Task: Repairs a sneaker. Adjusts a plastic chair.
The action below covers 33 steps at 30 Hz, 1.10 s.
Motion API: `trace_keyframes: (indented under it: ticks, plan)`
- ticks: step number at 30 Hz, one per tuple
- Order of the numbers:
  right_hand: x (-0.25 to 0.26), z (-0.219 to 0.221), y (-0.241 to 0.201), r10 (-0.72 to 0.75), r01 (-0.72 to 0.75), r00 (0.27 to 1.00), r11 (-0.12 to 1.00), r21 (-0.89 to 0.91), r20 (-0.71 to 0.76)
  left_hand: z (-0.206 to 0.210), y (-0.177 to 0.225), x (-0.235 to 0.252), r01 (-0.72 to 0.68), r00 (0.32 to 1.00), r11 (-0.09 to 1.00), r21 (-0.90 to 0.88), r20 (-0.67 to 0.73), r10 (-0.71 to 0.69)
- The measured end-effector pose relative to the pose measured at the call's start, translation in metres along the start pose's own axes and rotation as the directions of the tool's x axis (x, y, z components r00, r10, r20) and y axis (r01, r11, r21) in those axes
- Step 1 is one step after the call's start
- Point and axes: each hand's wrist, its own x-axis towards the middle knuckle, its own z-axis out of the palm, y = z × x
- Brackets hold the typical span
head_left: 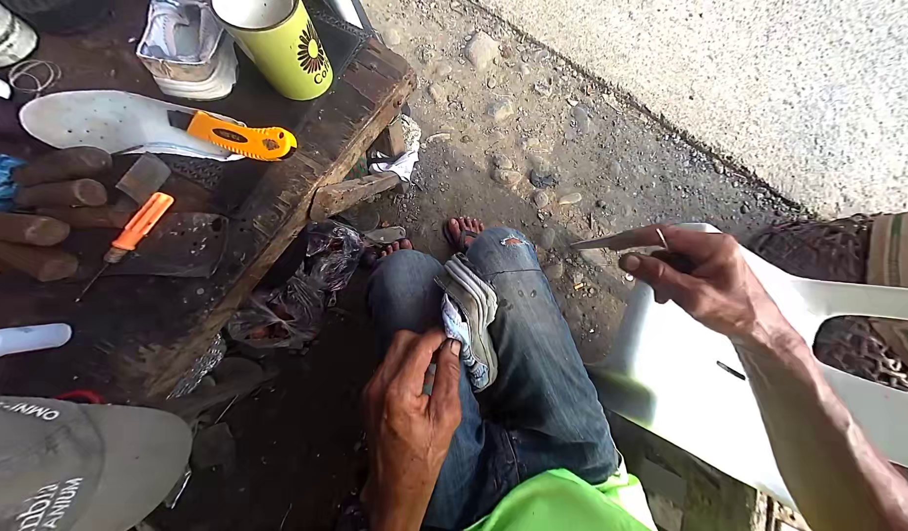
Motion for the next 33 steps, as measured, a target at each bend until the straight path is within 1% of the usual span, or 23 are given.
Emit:
trace_keyframes:
  ticks: [1,2,4,5,7,10,11,13,15,18,20,22,24,27,30,33]
  plan:
    - [0.012,0.03,-0.01,-0.061,0.043,0.991,0.988,0.148,0.12,0.0,-0.001,0.0,0.004,1.0,1.0,-0.029,0.004,-0.004]
    - [0.024,0.054,-0.02,-0.102,0.049,0.97,0.972,0.232,0.221,-0.001,-0.002,0.001,0.008,1.0,0.998,-0.059,0.004,-0.008]
    - [0.043,0.081,-0.037,-0.104,0.0,0.927,0.961,0.277,0.36,-0.001,-0.004,-0.001,0.006,1.0,0.995,-0.104,-0.008,-0.007]
    - [0.049,0.087,-0.042,-0.082,-0.031,0.92,0.959,0.282,0.382,-0.001,-0.005,-0.001,0.005,1.0,0.993,-0.118,-0.013,-0.006]
    - [0.058,0.089,-0.047,-0.062,-0.056,0.932,0.948,0.312,0.356,0.0,-0.007,-0.002,0.003,1.0,0.992,-0.127,-0.021,-0.006]
    - [0.058,0.089,-0.053,-0.086,-0.009,0.945,0.957,0.288,0.316,0.003,-0.008,-0.003,0.001,1.0,0.99,-0.141,-0.03,-0.005]
    - [0.056,0.091,-0.056,-0.106,0.034,0.953,0.968,0.248,0.283,0.003,-0.008,-0.003,0.0,1.0,0.989,-0.147,-0.029,-0.005]
    - [0.05,0.096,-0.062,-0.173,0.163,0.964,0.984,0.066,0.204,0.004,-0.008,-0.003,0.001,1.0,0.988,-0.155,-0.029,-0.006]
    - [0.043,0.101,-0.067,-0.261,0.274,0.954,0.959,-0.073,0.151,0.004,-0.009,-0.002,0.001,1.0,0.986,-0.167,-0.028,-0.005]
    - [0.032,0.107,-0.069,-0.301,0.317,0.947,0.935,-0.159,0.116,0.003,-0.009,-0.002,0.01,1.0,0.986,-0.169,-0.019,-0.013]
    - [0.019,0.113,-0.065,-0.342,0.346,0.938,0.915,-0.205,0.056,-0.002,-0.009,0.0,0.018,1.0,0.986,-0.165,-0.007,-0.019]
    - [0.003,0.119,-0.059,-0.381,0.373,0.925,0.905,-0.205,-0.002,-0.007,-0.009,0.001,0.037,0.999,0.986,-0.164,0.02,-0.034]
    - [-0.007,0.126,-0.053,-0.404,0.395,0.914,0.907,-0.148,-0.038,-0.011,-0.013,0.003,0.054,0.998,0.981,-0.185,0.052,-0.045]
    - [-0.011,0.135,-0.05,-0.402,0.4,0.912,0.916,-0.045,-0.077,-0.014,-0.021,0.007,0.079,0.996,0.944,-0.32,0.072,-0.058]
    - [-0.012,0.143,-0.048,-0.392,0.396,0.914,0.918,0.013,-0.106,-0.016,-0.03,0.005,0.121,0.993,0.84,-0.529,0.059,-0.106]
    - [-0.012,0.147,-0.045,-0.38,0.386,0.918,0.922,0.033,-0.117,-0.017,-0.034,0.001,0.172,0.979,0.673,-0.719,0.045,-0.201]
